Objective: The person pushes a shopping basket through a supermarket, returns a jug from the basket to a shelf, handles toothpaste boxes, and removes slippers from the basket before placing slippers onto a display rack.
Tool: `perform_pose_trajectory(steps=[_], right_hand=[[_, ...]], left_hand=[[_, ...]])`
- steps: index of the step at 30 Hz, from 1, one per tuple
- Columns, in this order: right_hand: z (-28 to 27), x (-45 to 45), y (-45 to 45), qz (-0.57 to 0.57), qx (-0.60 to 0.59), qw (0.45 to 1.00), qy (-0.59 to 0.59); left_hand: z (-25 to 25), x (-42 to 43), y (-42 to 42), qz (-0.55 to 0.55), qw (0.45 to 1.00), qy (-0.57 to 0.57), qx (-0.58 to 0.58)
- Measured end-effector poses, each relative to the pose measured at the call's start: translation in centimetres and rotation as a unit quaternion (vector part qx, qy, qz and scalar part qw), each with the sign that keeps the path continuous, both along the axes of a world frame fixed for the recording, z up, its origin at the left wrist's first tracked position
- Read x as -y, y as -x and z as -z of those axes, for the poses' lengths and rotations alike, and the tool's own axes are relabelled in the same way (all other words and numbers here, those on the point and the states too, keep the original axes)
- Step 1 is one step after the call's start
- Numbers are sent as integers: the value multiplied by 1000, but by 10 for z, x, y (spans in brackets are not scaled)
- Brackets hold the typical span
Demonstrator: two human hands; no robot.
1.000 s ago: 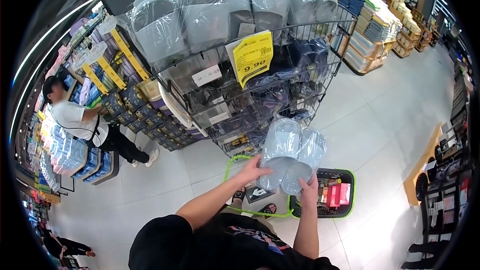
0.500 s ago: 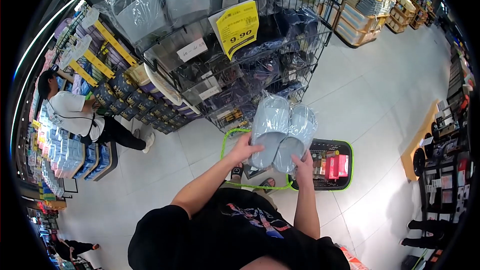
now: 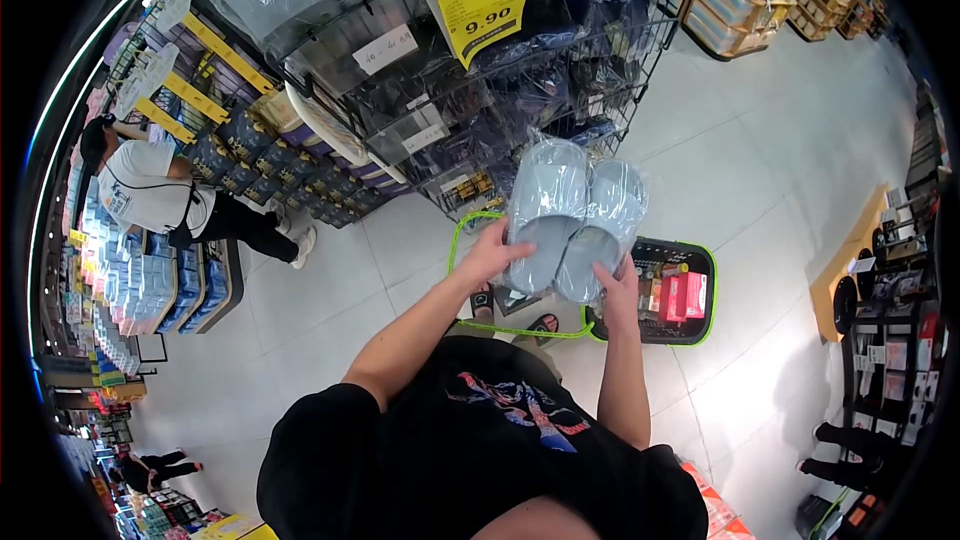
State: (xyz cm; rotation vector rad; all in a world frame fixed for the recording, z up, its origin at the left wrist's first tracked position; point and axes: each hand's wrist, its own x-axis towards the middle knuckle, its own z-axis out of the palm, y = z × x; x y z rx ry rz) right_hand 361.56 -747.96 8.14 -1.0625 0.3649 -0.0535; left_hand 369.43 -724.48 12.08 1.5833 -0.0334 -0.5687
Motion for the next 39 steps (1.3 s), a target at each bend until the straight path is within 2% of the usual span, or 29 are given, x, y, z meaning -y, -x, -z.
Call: perform_pose_trajectory(steps=[5,11,21,25,29,31,34,36,37,39], right_hand=[[16,-2,-1,-15,2,1000,4],[18,-12,-2,-31,-1,999,28],[-21,-51,-5,-41,7,996,74],[-24,-68,-10,-35,-14,996,80],[-37,-66,-23,0,12,998,69],[-50,-53,-43,25,28,997,67],[-91,-25,-88,49,107,992,39],[-115,0,-125,69,145,985,60],[-132,11,-144,80,170,979,74],[-176,29,-185,74,252,961,84]], left_hand=[[4,-7,-4,2,1000,-7,30],[18,-24,-12,23,1000,-2,7],[11,-63,-17,6,999,18,30],[3,-86,-28,37,999,-6,26],[-13,-81,-45,43,994,17,95],[-58,-68,-57,63,989,71,116],[-108,-52,-87,80,983,49,156],[-155,-35,-106,61,957,-30,284],[-175,-25,-115,29,940,-25,340],[-212,-4,-137,-54,880,-61,467]])
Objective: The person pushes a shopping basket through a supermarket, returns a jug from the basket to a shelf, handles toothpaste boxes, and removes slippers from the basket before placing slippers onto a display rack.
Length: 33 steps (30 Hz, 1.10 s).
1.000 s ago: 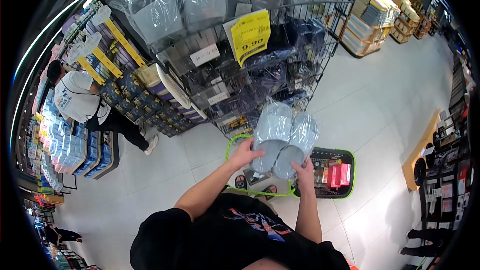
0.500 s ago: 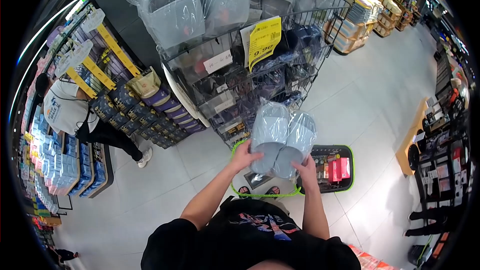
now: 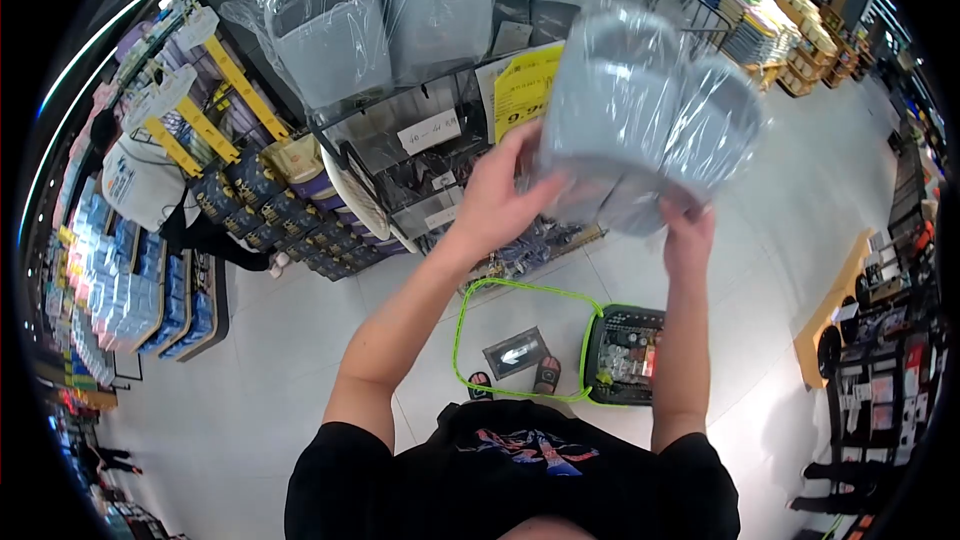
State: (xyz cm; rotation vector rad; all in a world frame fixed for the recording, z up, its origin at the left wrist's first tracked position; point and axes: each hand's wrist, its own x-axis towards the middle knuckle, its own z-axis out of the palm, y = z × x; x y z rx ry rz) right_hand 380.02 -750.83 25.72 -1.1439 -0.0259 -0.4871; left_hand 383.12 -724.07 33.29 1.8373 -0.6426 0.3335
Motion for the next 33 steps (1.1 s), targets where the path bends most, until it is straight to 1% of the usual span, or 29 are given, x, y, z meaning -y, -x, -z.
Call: perform_pose_trajectory(steps=[1,2,4,5,7,9,11,13,14,16,18,19,20,21,22,23,24,25,26,28,29,30,31,32,33], right_hand=[[-30,2,-18,-3,46,999,8],[-49,9,-37,-18,75,997,7],[-84,16,-80,-37,135,990,33],[-100,15,-98,-50,158,985,45],[-126,8,-138,-93,196,975,42],[-148,-2,-171,-117,209,967,88],[-162,-14,-204,-125,196,965,123],[-162,-23,-241,-145,201,960,132],[-159,-28,-257,-160,202,955,148],[-161,-25,-271,-181,206,952,138],[-160,-16,-282,-183,180,948,190],[-159,-11,-284,-185,181,947,190],[-157,-7,-286,-183,154,940,243],[-155,-5,-289,-179,127,930,295],[-144,-7,-293,-179,130,929,295],[-124,-11,-294,-152,116,916,352],[-113,-10,-290,-123,103,900,406],[-136,-13,-252,-102,63,891,437],[-144,-12,-250,-100,67,891,437],[-151,-12,-248,-131,24,869,477],[-144,-10,-259,-129,28,870,476],[-130,-8,-279,-158,54,881,442],[-133,-10,-282,-189,82,889,409],[-135,-9,-284,-190,90,886,412],[-145,-11,-264,-93,84,891,437]], left_hand=[[-18,8,-10,-62,995,-17,81],[-34,14,-18,-125,975,-46,177],[-72,25,-20,-166,962,-35,214],[-80,28,-21,-173,960,-40,215],[-90,31,-26,-200,940,-62,268],[-96,35,-34,-204,934,-92,279],[-98,40,-45,-209,927,-121,289],[-92,44,-64,-240,928,-132,254],[-89,45,-71,-244,925,-134,257],[-88,46,-80,-287,916,-134,247],[-89,46,-85,-286,922,-122,229],[-90,47,-86,-280,931,-109,208],[-91,47,-84,-282,930,-109,209],[-94,48,-82,-295,916,-124,240],[-97,48,-81,-308,901,-138,272],[-99,48,-81,-309,900,-137,274],[-102,49,-82,-326,863,-190,337],[-106,50,-83,-340,817,-242,398],[-109,52,-86,-340,815,-242,402],[-116,57,-90,-378,762,-352,392],[-118,59,-94,-378,760,-351,396],[-116,59,-99,-380,755,-372,383],[-116,57,-103,-385,750,-390,370],[-117,52,-108,-391,747,-387,373],[-119,46,-112,-364,761,-382,378]])
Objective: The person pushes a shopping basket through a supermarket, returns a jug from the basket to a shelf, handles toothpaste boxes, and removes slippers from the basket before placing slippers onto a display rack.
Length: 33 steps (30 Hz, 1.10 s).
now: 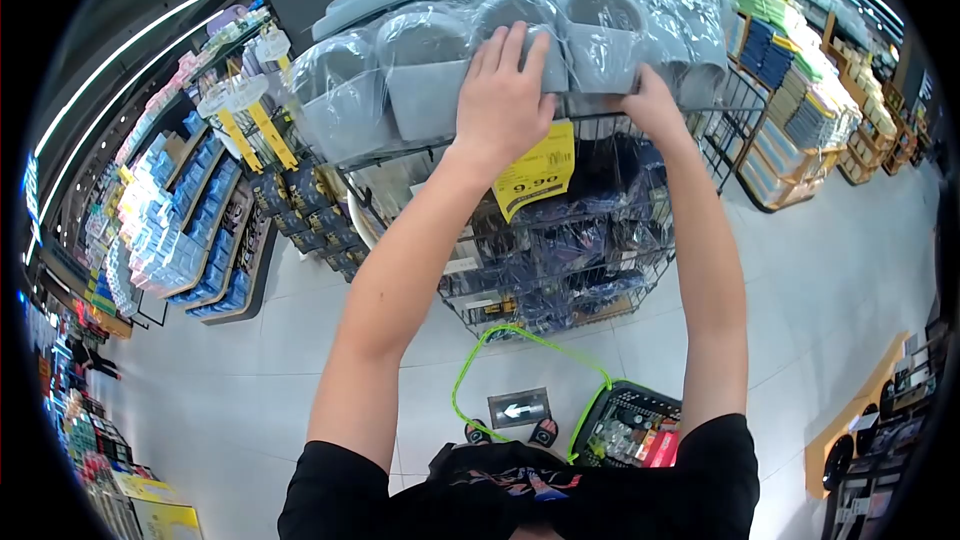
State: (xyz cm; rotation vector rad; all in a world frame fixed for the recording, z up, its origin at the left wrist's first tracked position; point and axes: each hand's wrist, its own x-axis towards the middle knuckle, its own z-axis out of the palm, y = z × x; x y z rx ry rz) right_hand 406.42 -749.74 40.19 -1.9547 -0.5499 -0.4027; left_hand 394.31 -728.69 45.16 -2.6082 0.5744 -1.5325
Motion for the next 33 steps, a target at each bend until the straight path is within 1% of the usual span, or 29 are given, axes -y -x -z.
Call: perform_pose_trajectory(steps=[1,2,3,5,6,7,9,11,12,13,15,16,18,21,23,25,28,30,33], right_hand=[[-2,-5,20,90,36,995,10],[4,-16,34,200,219,955,-2],[-1,-24,50,193,222,956,-3],[-19,-35,79,170,365,914,52],[-17,-43,80,174,403,896,65],[-15,-47,84,169,405,896,64],[-11,-48,84,186,410,879,158],[-8,-44,81,175,411,882,152],[-7,-41,81,177,405,884,152],[-6,-39,83,179,398,887,151],[-7,-37,88,186,398,884,160],[-6,-37,89,186,398,884,157],[-4,-38,92,183,398,885,160],[-2,-41,96,184,392,888,152],[3,-43,100,184,401,890,117],[8,-45,107,198,389,891,122],[12,-40,118,219,376,891,133],[14,-35,128,215,359,901,110],[20,-29,143,213,356,904,105]], left_hand=[[-1,-7,-2,29,1000,-3,-13],[-2,-10,-5,22,1000,-2,-10],[-3,-9,-10,35,999,-3,-8],[-1,-8,-9,38,999,0,-9],[-1,-6,-6,47,999,4,-9],[-4,-7,-1,57,998,6,-8],[-3,-9,16,61,998,17,-2],[0,-18,40,68,996,-9,50],[1,-27,49,33,995,-23,92],[1,-37,60,31,995,-23,96],[-5,-58,78,-90,983,20,158],[-7,-74,75,-88,983,20,161],[-2,-105,55,-151,981,19,121],[-5,-107,35,-182,976,13,123],[-3,-98,35,-182,975,16,124],[0,-89,39,-176,976,14,127],[3,-88,44,-136,982,30,124],[3,-88,52,-98,986,52,122],[7,-93,60,-71,990,63,105]])
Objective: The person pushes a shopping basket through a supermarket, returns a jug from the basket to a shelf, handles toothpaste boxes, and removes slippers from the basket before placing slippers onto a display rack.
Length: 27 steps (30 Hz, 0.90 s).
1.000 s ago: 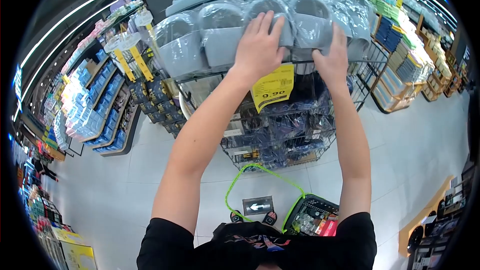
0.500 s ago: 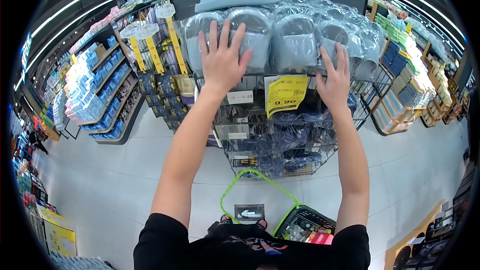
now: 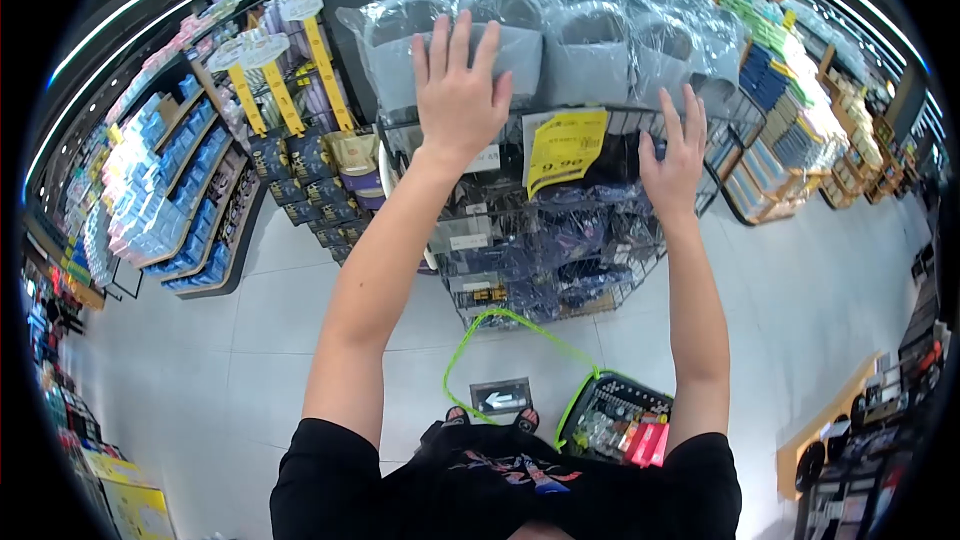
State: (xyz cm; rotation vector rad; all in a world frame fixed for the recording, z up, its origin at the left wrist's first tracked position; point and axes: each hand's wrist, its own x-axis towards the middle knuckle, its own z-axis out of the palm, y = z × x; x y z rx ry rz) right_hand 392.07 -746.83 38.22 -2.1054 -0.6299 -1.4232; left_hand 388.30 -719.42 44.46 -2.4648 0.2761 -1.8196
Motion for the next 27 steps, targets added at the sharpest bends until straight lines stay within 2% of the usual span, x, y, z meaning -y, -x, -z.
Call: perform_pose_trajectory(steps=[3,5,6,7,8,11,12,13,14,15,16,17,18,20,21,23,25,26,27], right_hand=[[23,2,25,-5,-40,998,-52],[64,4,47,-19,-78,991,-110],[104,6,56,-9,-94,989,-117],[142,0,76,-21,-186,970,-152],[187,-6,107,-27,-280,940,-195],[364,-22,236,74,-515,840,-155],[412,-29,297,121,-583,794,-121],[436,-36,353,134,-720,660,-165],[478,-46,430,173,-721,643,-192],[511,-54,512,224,-771,575,-159],[522,-53,565,213,-867,388,-231],[565,-59,647,257,-820,264,-437],[549,-67,698,288,-778,219,-513],[480,-77,727,367,-830,143,-396],[466,-86,731,377,-821,136,-406],[449,-96,740,400,-709,160,-558],[424,-111,708,381,-681,214,-587],[426,-114,700,335,-700,242,-582],[424,-118,680,317,-709,279,-565]], left_hand=[[15,-1,24,66,998,2,-3],[41,-1,46,143,990,3,-8],[63,-3,56,186,982,7,-17],[91,-7,64,212,975,8,-59],[126,-12,76,240,964,10,-110],[249,-41,108,255,907,39,-334],[292,-58,125,253,860,55,-441],[335,-79,149,242,805,65,-538],[386,-98,178,186,751,78,-628],[422,-113,203,220,705,104,-666],[444,-126,227,230,655,92,-714],[467,-137,250,225,619,82,-748],[487,-145,270,218,580,70,-782],[511,-150,298,236,539,52,-807],[520,-147,303,244,510,40,-824],[538,-138,300,276,486,3,-829],[557,-131,293,280,457,-56,-842],[566,-126,285,289,452,-59,-842],[573,-123,277,249,448,-69,-856]])
